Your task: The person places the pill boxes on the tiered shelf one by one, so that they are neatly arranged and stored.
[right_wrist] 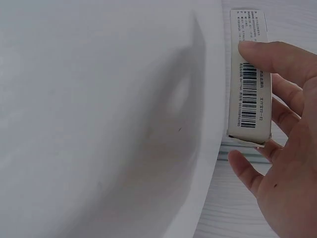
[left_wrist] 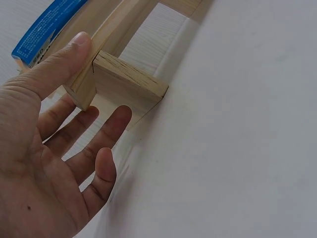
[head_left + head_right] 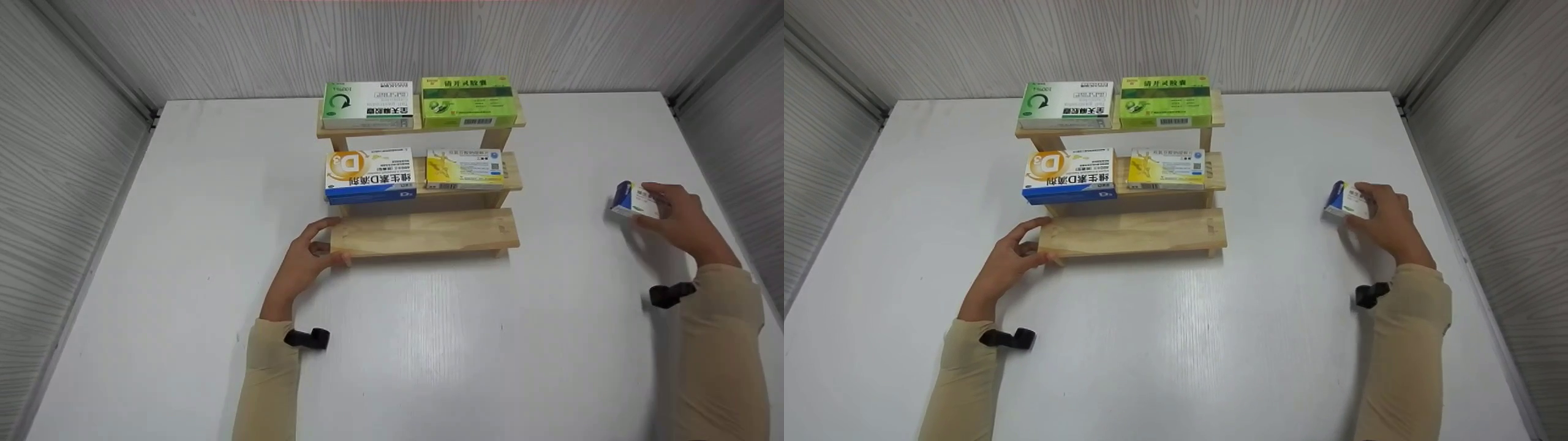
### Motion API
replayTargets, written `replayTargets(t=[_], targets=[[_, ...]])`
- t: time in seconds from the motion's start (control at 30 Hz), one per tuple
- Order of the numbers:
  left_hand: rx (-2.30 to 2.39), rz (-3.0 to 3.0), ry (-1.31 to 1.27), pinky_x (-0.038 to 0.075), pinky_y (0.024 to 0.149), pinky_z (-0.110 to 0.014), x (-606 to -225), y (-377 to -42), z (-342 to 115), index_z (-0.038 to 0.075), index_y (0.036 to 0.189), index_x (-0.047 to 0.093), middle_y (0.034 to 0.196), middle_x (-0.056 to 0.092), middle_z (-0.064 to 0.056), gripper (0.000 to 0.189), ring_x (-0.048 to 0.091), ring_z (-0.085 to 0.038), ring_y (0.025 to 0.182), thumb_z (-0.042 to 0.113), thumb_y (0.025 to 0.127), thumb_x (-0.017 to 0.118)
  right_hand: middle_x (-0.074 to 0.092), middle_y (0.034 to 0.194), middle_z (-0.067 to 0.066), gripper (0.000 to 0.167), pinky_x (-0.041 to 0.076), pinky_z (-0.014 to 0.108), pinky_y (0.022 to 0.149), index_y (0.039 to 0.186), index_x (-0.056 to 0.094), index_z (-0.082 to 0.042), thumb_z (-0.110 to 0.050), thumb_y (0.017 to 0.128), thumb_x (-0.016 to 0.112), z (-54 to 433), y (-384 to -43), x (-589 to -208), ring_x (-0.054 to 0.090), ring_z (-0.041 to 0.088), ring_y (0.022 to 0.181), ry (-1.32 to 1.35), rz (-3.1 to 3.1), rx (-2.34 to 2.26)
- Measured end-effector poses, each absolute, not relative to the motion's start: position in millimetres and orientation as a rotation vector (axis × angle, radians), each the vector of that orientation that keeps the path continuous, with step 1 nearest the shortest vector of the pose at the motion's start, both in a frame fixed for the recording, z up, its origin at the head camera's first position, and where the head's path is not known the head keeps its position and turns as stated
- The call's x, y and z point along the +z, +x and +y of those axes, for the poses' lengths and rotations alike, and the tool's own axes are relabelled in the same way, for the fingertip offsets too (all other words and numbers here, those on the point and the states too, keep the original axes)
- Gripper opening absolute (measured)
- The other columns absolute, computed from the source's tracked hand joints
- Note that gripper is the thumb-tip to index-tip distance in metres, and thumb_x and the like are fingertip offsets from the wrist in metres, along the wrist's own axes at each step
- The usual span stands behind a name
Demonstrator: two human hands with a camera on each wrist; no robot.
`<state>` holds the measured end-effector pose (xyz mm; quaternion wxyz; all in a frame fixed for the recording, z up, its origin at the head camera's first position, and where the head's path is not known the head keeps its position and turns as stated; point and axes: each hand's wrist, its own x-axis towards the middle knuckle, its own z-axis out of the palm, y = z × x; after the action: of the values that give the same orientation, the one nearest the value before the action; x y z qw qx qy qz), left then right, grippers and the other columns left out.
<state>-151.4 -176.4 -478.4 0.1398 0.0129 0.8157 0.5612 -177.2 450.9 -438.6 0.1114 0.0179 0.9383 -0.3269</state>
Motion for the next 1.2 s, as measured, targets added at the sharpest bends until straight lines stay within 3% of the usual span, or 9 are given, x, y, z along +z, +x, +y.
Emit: replayTargets(t=[0.23,0.43,0.67,0.77,1.0,1.2], targets=[[1.606,2.353,0.030,0.046,0.083,-0.027,-478,-152,-176,0.028,0.143,0.044,0.152,0.036,-0.003,0.078,0.060,-0.028,0.113,0.033,0.075,0.083,0.032,0.142,0.036,0.069,0.018,0.067,0.106,0.146,0.032,0.005,-0.014,0.090,0.068,430,-171,-427,0.022,0.055,0.133,-0.140,2.822,-0.980],[1.600,2.332,0.013,0.045,0.084,-0.028,-475,-152,-175,0.027,0.145,0.042,0.153,0.034,-0.003,0.080,0.059,-0.028,0.115,0.030,0.077,0.082,0.034,0.141,0.031,0.067,0.020,0.062,0.098,0.145,0.036,0.001,-0.012,0.088,0.069,409,-162,-415,0.023,0.048,0.127,-0.226,2.833,-0.975],[1.577,2.351,0.005,0.046,0.082,-0.026,-475,-152,-176,0.028,0.145,0.042,0.148,0.042,-0.007,0.080,0.060,-0.027,0.112,0.034,0.076,0.082,0.043,0.136,0.024,0.066,0.024,0.038,0.088,0.143,0.041,-0.004,-0.007,0.084,0.072,369,-153,-402,0.032,0.029,0.110,-0.470,2.900,-0.930],[1.571,2.357,0.006,0.046,0.082,-0.027,-475,-152,-176,0.029,0.144,0.043,0.147,0.043,-0.006,0.080,0.060,-0.027,0.112,0.036,0.075,0.082,0.047,0.134,0.020,0.065,0.025,0.034,0.084,0.142,0.043,-0.008,-0.007,0.084,0.073,348,-150,-400,0.032,0.022,0.107,-0.569,2.907,-0.933],[1.599,2.342,0.009,0.046,0.083,-0.029,-475,-152,-176,0.028,0.143,0.044,0.150,0.038,-0.004,0.076,0.060,-0.028,0.112,0.033,0.077,0.082,0.050,0.133,0.015,0.062,0.031,0.041,0.089,0.139,0.047,-0.012,-0.012,0.084,0.074,297,-142,-397,0.034,0.019,0.110,-0.672,2.835,-0.955],[1.606,2.348,0.022,0.046,0.083,-0.029,-478,-153,-177,0.026,0.142,0.045,0.152,0.035,-0.004,0.074,0.061,-0.029,0.112,0.032,0.078,0.081,0.051,0.132,0.010,0.066,0.034,0.038,0.092,0.138,0.049,-0.013,-0.009,0.079,0.078,260,-137,-397,0.035,0.015,0.113,-0.774,2.783,-1.008]])
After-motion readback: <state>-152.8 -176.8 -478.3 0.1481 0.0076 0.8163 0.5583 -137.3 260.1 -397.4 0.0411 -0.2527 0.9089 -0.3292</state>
